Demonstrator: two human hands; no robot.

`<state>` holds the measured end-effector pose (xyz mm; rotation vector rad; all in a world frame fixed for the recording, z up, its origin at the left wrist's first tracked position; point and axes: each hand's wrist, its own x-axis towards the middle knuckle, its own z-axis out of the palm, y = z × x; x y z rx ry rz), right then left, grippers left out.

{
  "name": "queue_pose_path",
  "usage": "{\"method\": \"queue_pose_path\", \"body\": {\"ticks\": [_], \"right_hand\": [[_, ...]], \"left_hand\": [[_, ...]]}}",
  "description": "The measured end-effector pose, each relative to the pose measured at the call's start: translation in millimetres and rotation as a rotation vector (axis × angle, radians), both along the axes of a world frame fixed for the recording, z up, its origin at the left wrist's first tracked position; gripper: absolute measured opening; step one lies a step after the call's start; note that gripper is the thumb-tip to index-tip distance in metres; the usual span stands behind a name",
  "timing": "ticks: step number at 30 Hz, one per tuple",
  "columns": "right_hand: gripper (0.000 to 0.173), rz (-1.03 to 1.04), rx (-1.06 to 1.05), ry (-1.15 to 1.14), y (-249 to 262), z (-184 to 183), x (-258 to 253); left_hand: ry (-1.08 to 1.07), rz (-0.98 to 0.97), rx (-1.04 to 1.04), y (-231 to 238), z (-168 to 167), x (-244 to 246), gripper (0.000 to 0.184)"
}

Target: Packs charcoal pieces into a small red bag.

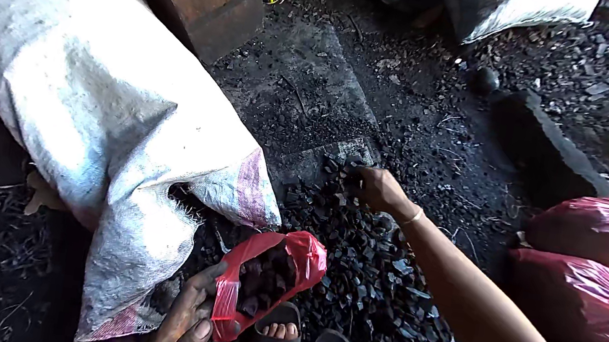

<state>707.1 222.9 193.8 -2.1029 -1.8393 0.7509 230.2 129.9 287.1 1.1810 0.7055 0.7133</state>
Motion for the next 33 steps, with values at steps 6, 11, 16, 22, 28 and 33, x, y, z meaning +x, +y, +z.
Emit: {"method": "queue_pose_path", "body": {"ticks": [6, 11, 16, 22, 28, 33], "right_hand": [[0.031, 0.675, 0.182, 0.41, -32.9, 103.7, -106.4], [0.036, 0.917, 0.237, 0.22, -32.6, 93.2, -174.4], [0.019, 0.343, 0.141, 0.254, 0.4, 76.4, -76.8], [0.019, -0.112, -0.067, -0.157, 25.4, -4.8, 11.8], [0.02, -0.074, -0.007, -0.235, 28.6, -38.2, 5.3], [0.019, -0.046, 0.298, 0.19, 16.5, 53.0, -30.8]], "left_hand": [[-0.021, 0.079, -0.037, 0.2, 8.3, 7.4, 0.079], [0.01, 0.155, -0.05, 0.8, 8.8, 9.1, 0.08], [-0.036, 0.124, -0.103, 3.2, 1.5, -4.0, 0.072], [-0.039, 0.083, -0.095, 8.2, -2.0, -0.5, 0.069], [-0.002, 0.083, -0.052, 2.1, -4.3, -5.9, 0.073], [0.016, 0.119, -0.032, -1.4, 0.4, -1.5, 0.074]]}}
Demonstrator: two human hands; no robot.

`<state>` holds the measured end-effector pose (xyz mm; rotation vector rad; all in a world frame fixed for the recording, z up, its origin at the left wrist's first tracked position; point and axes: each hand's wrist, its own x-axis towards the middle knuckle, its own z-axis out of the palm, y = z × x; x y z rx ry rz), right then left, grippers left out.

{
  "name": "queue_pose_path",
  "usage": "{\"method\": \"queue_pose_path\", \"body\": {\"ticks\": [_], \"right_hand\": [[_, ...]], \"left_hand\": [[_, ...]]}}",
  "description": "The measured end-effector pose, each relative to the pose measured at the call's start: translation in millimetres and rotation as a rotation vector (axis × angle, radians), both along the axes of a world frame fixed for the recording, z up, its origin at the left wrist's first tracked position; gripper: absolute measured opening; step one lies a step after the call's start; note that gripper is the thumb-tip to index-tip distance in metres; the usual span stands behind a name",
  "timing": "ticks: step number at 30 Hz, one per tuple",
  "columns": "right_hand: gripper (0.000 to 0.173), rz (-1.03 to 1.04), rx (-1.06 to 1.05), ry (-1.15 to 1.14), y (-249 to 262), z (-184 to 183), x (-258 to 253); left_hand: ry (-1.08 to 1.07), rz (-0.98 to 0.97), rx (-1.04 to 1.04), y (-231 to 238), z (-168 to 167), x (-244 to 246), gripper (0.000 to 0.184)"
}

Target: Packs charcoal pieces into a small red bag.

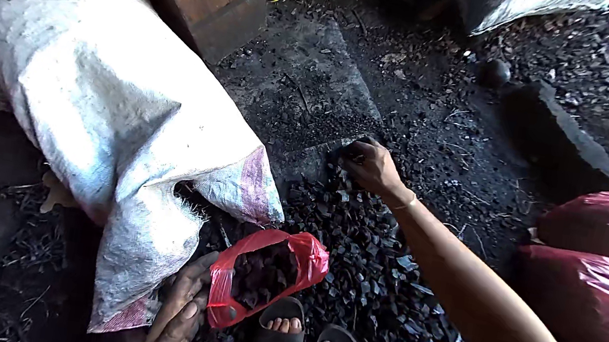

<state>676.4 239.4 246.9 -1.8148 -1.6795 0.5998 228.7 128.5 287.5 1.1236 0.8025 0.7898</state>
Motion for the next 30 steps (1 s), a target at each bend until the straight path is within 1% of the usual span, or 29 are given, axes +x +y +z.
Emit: {"method": "queue_pose_path", "body": {"ticks": [1, 3, 5, 6, 7, 8, 10, 13, 14, 16, 18, 20, 21, 23, 25, 26, 28, 29, 30], "right_hand": [[0.016, 0.135, 0.083, 0.09, -8.7, 21.1, -14.6], [0.01, 0.498, 0.107, 0.215, -25.2, 48.2, -51.4], [0.011, 0.857, -0.002, 0.215, -35.5, 46.6, -96.8], [0.012, 0.972, -0.043, 0.178, -39.5, 42.6, -120.3], [0.013, 1.044, -0.074, 0.109, -43.2, 36.2, -142.9], [0.015, 1.078, -0.104, 0.029, -47.6, 28.3, -163.2], [0.021, 1.073, -0.11, -0.091, -56.6, 4.6, -195.1], [0.025, 1.049, -0.095, -0.227, -71.7, -27.5, -216.8], [0.024, 1.063, -0.089, -0.239, -75.5, -29.3, -216.9], [0.025, 1.078, -0.071, -0.206, -76.1, -16.8, -207.2], [0.022, 1.016, -0.016, -0.088, -64.2, 9.5, -177.4], [0.022, 0.827, -0.006, -0.027, -38.5, 25.0, -131.7], [0.022, 0.696, -0.041, -0.042, -21.7, 22.5, -106.0], [0.024, 0.412, -0.185, -0.109, 9.9, 1.1, -56.1], [0.027, 0.133, -0.298, -0.226, 32.4, -34.7, -14.7], [0.035, 0.012, -0.352, -0.27, 37.4, -53.1, 0.5], [0.06, -0.101, -0.474, -0.335, 39.8, -87.2, 23.6], [0.065, -0.114, -0.522, -0.356, 38.9, -101.7, 30.1], [0.063, -0.121, -0.547, -0.366, 36.8, -113.8, 32.7]], "left_hand": [[-0.003, 0.0, 0.003, 0.8, 0.5, 1.8, 0.075], [-0.004, -0.002, 0.003, 1.6, 1.8, 5.9, 0.075], [0.0, 0.0, 0.006, 2.0, 3.0, 9.8, 0.075], [0.003, 0.004, 0.01, 1.8, 3.3, 10.9, 0.075], [0.004, 0.014, 0.011, 0.7, 3.4, 11.4, 0.075], [0.005, 0.021, 0.01, -0.5, 3.4, 11.2, 0.076], [0.006, 0.026, 0.001, -1.6, 2.3, 9.1, 0.077], [-0.014, 0.026, -0.013, -1.3, -1.9, 6.2, 0.076], [-0.022, 0.022, -0.017, -0.8, -3.0, 4.8, 0.074], [-0.035, 0.003, -0.026, 1.3, -5.3, 0.9, 0.073], [-0.045, -0.01, -0.033, 2.9, -7.2, -0.7, 0.072], [-0.063, -0.023, -0.044, 5.4, -8.1, -2.2, 0.071], [-0.063, -0.026, -0.05, 6.4, -8.9, -2.9, 0.072], [-0.052, -0.039, -0.052, 7.0, -9.8, -3.9, 0.072], [-0.052, -0.054, -0.058, 7.2, -9.8, -3.7, 0.071], [-0.053, -0.055, -0.066, 6.4, -9.6, -3.6, 0.07], [-0.06, -0.058, -0.074, 4.8, -8.3, -2.7, 0.068], [-0.058, -0.061, -0.072, 4.2, -7.8, -3.4, 0.068], [-0.057, -0.064, -0.067, 3.4, -7.4, -4.7, 0.067]]}}
